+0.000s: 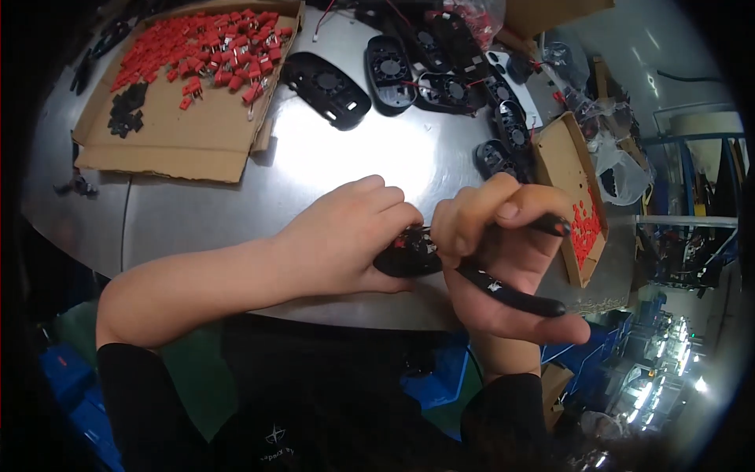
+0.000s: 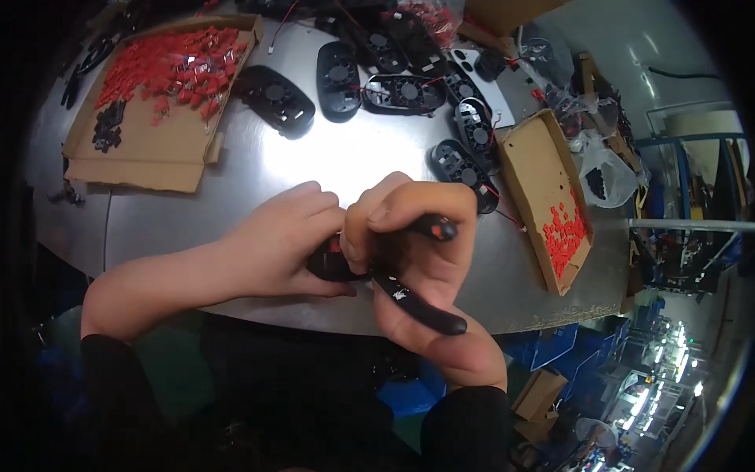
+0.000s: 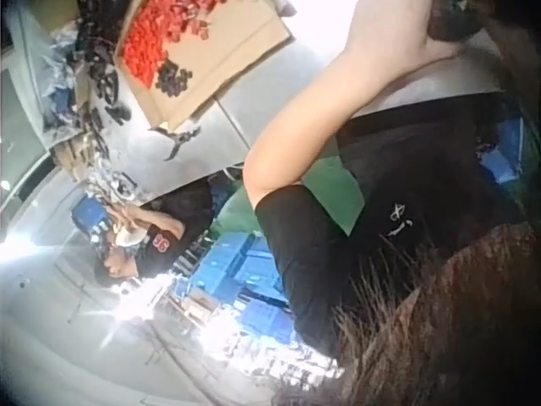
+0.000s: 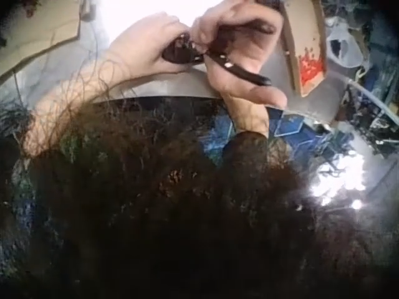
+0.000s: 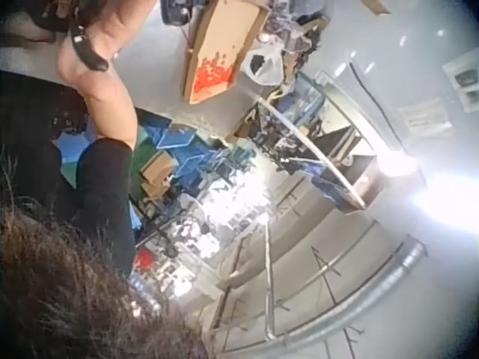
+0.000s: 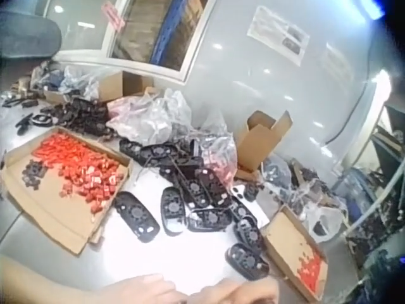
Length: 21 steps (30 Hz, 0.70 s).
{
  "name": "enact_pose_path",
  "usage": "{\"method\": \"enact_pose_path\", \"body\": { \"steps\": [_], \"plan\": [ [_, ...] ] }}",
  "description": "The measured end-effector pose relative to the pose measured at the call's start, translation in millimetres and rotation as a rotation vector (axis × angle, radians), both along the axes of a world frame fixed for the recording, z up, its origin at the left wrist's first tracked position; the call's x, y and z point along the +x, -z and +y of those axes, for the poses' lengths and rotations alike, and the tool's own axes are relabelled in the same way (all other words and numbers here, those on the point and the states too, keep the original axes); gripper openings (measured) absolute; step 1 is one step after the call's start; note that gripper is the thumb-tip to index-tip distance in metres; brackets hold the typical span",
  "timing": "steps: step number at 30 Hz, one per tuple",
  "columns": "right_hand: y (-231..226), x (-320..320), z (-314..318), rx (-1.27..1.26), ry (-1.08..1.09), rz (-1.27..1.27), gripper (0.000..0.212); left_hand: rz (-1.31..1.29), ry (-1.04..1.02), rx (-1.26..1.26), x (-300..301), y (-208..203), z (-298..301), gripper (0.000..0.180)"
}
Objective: The recorder is assembling small electronic and mechanical components onto a plastic frame using pliers.
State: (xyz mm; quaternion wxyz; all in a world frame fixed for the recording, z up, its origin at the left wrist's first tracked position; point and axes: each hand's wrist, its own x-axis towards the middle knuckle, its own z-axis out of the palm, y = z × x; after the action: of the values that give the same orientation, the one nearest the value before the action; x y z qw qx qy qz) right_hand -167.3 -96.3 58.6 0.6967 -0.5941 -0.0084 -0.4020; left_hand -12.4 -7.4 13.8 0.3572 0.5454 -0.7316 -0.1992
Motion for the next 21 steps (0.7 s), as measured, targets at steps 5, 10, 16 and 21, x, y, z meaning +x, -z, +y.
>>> {"method": "enact_pose_path", "body": {
  "steps": [5,10,16,21],
  "plan": [
    [1.9,5.9,-0.2,-0.097,0.004,0.001,0.098,-0.012,-0.036,0.053,2.5,-0.1,-0.7,0.043],
    [6.2,8.1,-5.5,-0.156,-0.019,-0.021,0.098,0.015,-0.052,0.102,2.5,-1.5,-3.7,0.039],
    [4.9,7.4,-13.9,-0.226,-0.063,-0.065,0.096,0.015,-0.066,0.112,0.9,-0.6,-6.0,0.036],
    [4.5,8.8,-11.5,-0.259,-0.016,-0.071,0.094,-0.005,-0.082,0.101,1.7,0.5,-2.3,0.035]
  ]
}}
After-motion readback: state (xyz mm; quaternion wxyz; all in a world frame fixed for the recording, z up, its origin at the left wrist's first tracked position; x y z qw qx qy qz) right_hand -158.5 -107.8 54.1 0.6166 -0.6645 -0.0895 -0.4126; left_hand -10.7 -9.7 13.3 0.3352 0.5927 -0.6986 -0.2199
